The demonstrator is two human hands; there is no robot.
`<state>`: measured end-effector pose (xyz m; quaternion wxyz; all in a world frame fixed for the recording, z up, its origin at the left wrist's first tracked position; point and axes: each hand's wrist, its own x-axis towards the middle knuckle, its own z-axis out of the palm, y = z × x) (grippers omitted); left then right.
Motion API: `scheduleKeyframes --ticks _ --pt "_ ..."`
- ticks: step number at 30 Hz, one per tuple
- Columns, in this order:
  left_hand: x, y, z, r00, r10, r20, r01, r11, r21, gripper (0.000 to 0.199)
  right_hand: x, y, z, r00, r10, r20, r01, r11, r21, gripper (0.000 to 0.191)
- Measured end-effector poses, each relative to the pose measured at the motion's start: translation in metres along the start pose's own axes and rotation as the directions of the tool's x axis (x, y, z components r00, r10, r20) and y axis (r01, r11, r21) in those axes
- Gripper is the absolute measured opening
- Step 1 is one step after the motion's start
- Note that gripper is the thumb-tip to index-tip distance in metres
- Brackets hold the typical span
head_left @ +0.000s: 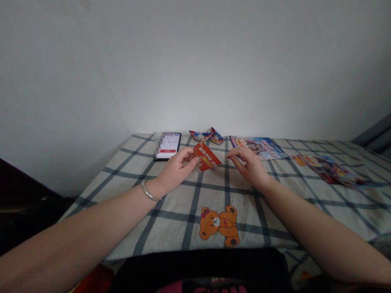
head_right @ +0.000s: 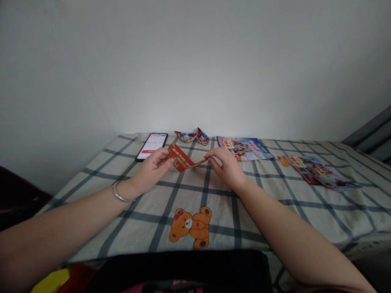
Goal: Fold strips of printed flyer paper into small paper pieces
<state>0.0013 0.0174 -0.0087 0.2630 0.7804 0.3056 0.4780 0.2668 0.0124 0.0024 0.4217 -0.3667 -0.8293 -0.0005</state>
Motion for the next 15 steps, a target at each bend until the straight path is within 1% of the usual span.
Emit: scheduleKeyframes --ticks 1,3,4,6,8,10,11,13,15 --pt "0.0 0.0 0.001 1.0 0.015 -0.017 -0.015 0.999 -0.034 0.027 0.0 0.0 0.0 1.0 -0.014 -0.001 0.014 1.0 -0.001 0.016" --pt "-0.001 -0.001 0.003 0.998 0.049 -0.039 -0.051 0.997 -0.062 0.045 0.001 -0.001 -0.001 1.0 -0.026 0.011 0.026 1.0 -0.001 0.018" --pt "-0.001 -0.001 0.003 0.996 0.074 -0.051 -0.076 0.996 -0.047 0.052 0.001 -0.001 -0.001 0.999 -0.026 0.02 0.026 1.0 0.0 0.018" --pt "-0.002 0.0 0.002 0.984 0.152 -0.095 -0.149 0.988 0.037 0.056 0.001 -0.002 -0.002 0.999 -0.035 0.038 0.035 0.999 0.009 0.019" --pt "-0.002 0.003 -0.001 0.957 0.259 -0.128 -0.234 0.955 0.181 0.049 0.0 -0.003 -0.002 0.997 -0.057 0.045 0.056 0.998 0.013 0.02" --pt "-0.001 0.007 -0.004 0.929 0.35 -0.121 -0.296 0.898 0.326 0.035 0.0 -0.005 -0.002 0.996 -0.078 0.033 0.078 0.997 0.009 0.02" --pt "-0.001 0.009 -0.005 0.92 0.375 -0.115 -0.311 0.877 0.367 0.028 0.0 -0.006 -0.003 0.996 -0.084 0.023 0.084 0.996 0.005 0.021" --pt "-0.001 0.012 -0.006 0.921 0.374 -0.112 -0.308 0.872 0.379 0.017 0.0 -0.008 -0.003 0.997 -0.082 0.008 0.083 0.997 -0.006 0.021" --pt "-0.002 0.013 -0.006 0.937 0.33 -0.117 -0.271 0.894 0.358 0.014 0.0 -0.01 -0.004 0.997 -0.074 -0.001 0.074 0.997 -0.018 0.021"
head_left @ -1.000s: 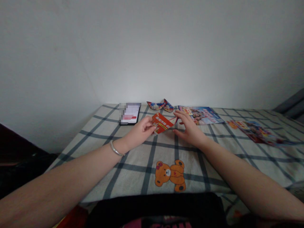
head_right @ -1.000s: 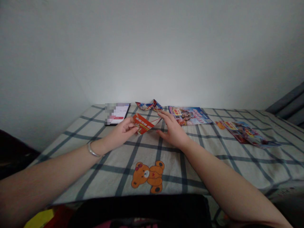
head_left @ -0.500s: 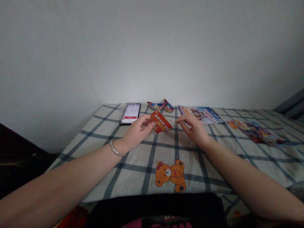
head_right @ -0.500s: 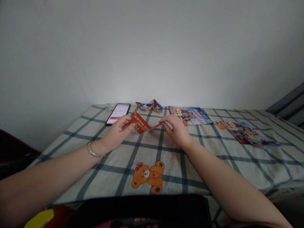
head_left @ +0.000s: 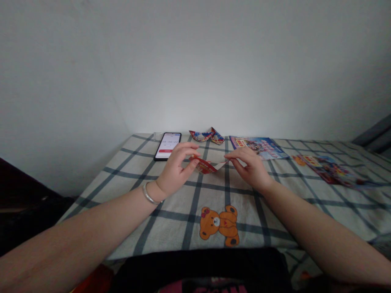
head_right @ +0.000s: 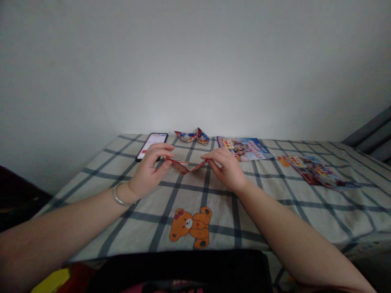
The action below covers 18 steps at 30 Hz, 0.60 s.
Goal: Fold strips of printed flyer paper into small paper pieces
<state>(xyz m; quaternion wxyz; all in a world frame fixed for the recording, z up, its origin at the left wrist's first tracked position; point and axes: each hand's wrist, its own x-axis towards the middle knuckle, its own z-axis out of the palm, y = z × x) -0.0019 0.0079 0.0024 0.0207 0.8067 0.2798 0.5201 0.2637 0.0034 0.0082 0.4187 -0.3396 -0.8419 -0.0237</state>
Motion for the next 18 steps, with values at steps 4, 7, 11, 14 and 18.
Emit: scheduleKeyframes --ticks 4,7,11,14,18 --pt "-0.002 -0.005 0.003 0.992 -0.122 0.023 0.123 0.991 -0.053 0.017 0.0 -0.003 -0.003 0.999 0.02 -0.049 -0.021 1.0 -0.016 0.022" --pt "-0.005 -0.011 0.006 0.974 -0.226 0.035 0.228 0.968 -0.105 0.015 0.0 -0.004 -0.005 0.993 0.082 -0.079 -0.084 0.996 -0.023 0.022" --pt "-0.005 -0.012 0.01 0.955 -0.29 0.057 0.296 0.932 -0.208 0.02 -0.002 -0.001 -0.003 0.971 0.229 -0.062 -0.227 0.973 0.04 0.024" --pt "-0.004 -0.011 0.01 0.955 -0.279 0.096 0.292 0.94 -0.174 0.021 -0.003 0.005 0.002 0.943 0.333 0.021 -0.332 0.931 0.154 0.032" --pt "-0.003 -0.018 0.011 0.959 -0.244 0.145 0.255 0.965 -0.063 0.021 -0.004 0.012 0.009 0.898 0.421 0.126 -0.439 0.87 0.222 0.032"
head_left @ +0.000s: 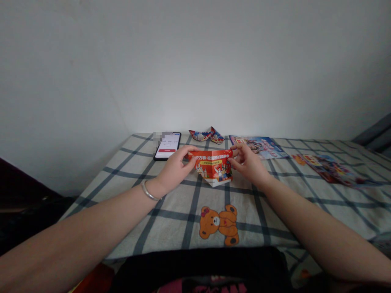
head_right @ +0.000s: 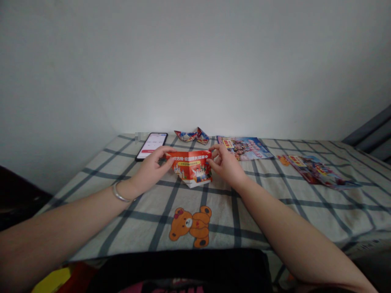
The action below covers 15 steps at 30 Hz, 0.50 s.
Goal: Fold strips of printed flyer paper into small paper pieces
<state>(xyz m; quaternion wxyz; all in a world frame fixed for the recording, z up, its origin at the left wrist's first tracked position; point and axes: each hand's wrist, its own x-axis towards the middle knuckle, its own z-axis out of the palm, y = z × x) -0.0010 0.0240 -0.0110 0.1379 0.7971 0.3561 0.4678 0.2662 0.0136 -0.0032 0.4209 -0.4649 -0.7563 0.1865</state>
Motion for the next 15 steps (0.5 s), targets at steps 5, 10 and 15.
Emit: scheduleKeyframes --ticks 5,10,15 --pt "-0.003 -0.011 0.004 0.997 0.043 0.064 -0.051 0.99 0.133 0.036 0.002 0.003 0.002 0.999 0.039 0.02 -0.041 0.997 0.06 0.032" --pt "-0.004 -0.006 0.003 0.978 0.172 0.118 -0.201 0.931 0.304 0.042 0.002 0.004 0.002 0.994 0.107 0.018 -0.106 0.993 -0.046 0.033" --pt "-0.003 0.004 0.0 0.786 0.423 0.45 -0.561 0.795 0.232 0.03 0.003 0.013 0.004 0.983 0.163 0.079 -0.153 0.981 -0.122 0.027"
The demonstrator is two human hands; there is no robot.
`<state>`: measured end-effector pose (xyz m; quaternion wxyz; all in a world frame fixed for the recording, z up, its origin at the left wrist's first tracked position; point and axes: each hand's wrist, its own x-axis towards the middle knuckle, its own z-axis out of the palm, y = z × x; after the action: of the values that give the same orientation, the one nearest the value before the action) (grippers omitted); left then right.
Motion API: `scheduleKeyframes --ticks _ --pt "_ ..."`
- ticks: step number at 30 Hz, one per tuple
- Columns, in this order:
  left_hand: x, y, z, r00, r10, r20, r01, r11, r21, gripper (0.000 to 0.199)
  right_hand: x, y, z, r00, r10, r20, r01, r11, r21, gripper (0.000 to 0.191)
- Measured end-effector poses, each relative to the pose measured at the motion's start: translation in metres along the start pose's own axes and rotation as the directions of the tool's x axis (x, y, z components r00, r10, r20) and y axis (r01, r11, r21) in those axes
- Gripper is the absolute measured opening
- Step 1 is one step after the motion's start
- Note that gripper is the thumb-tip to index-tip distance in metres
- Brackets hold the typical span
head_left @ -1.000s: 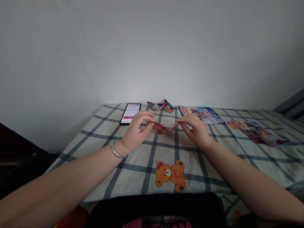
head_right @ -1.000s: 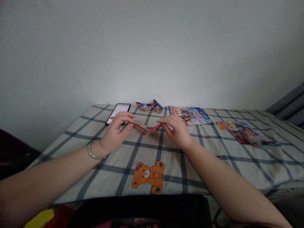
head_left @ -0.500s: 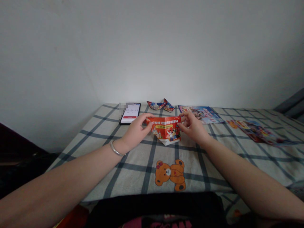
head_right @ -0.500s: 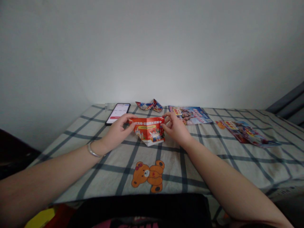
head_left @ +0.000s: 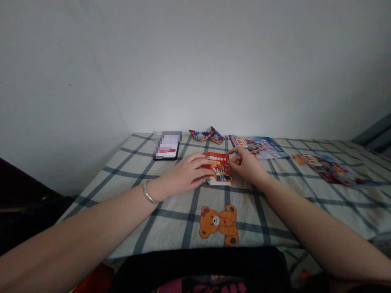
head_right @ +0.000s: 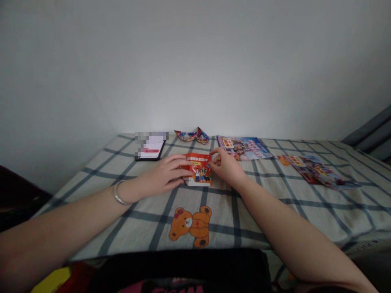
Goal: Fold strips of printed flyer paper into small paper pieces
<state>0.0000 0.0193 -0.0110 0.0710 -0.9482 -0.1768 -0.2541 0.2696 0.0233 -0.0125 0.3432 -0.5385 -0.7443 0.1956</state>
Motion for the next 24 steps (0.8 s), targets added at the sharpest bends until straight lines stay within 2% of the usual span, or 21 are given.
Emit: scheduleKeyframes --ticks 1,3,7,11,14,18,20,24 --pt "0.0 0.001 0.0 0.997 0.049 0.054 -0.049 0.999 -0.003 0.028 0.0 0.0 0.0 1.0 0.008 0.016 -0.008 1.0 -0.009 0.026" --pt "0.0 0.003 0.0 0.991 0.068 0.114 -0.068 0.998 -0.007 0.027 0.0 -0.001 -0.002 0.999 0.03 0.041 -0.029 0.999 -0.032 0.023" --pt "-0.002 0.004 0.002 0.989 -0.042 0.144 0.046 0.999 -0.023 0.028 0.0 -0.005 -0.006 0.995 0.044 0.085 -0.035 0.995 -0.098 0.018" --pt "-0.003 0.003 0.003 0.977 -0.144 0.16 0.142 0.99 0.025 0.028 0.0 -0.002 -0.009 0.988 -0.064 0.138 0.087 0.982 -0.167 0.024" --pt "-0.003 0.004 0.003 0.971 -0.176 0.163 0.17 0.984 0.051 0.029 0.002 0.004 -0.012 0.945 -0.214 0.245 0.264 0.945 -0.192 0.031" --pt "-0.002 0.006 0.002 0.965 -0.217 0.147 0.209 0.976 0.067 0.03 0.003 0.005 -0.018 0.847 -0.398 0.352 0.48 0.857 -0.186 0.029" --pt "-0.003 0.005 0.002 0.962 -0.228 0.15 0.22 0.973 0.065 0.033 0.002 0.003 -0.02 0.82 -0.436 0.371 0.526 0.83 -0.185 0.026" --pt "-0.005 0.001 0.006 0.96 -0.225 0.164 0.221 0.974 0.042 0.037 0.0 -0.001 -0.018 0.799 -0.491 0.346 0.574 0.794 -0.198 0.02"
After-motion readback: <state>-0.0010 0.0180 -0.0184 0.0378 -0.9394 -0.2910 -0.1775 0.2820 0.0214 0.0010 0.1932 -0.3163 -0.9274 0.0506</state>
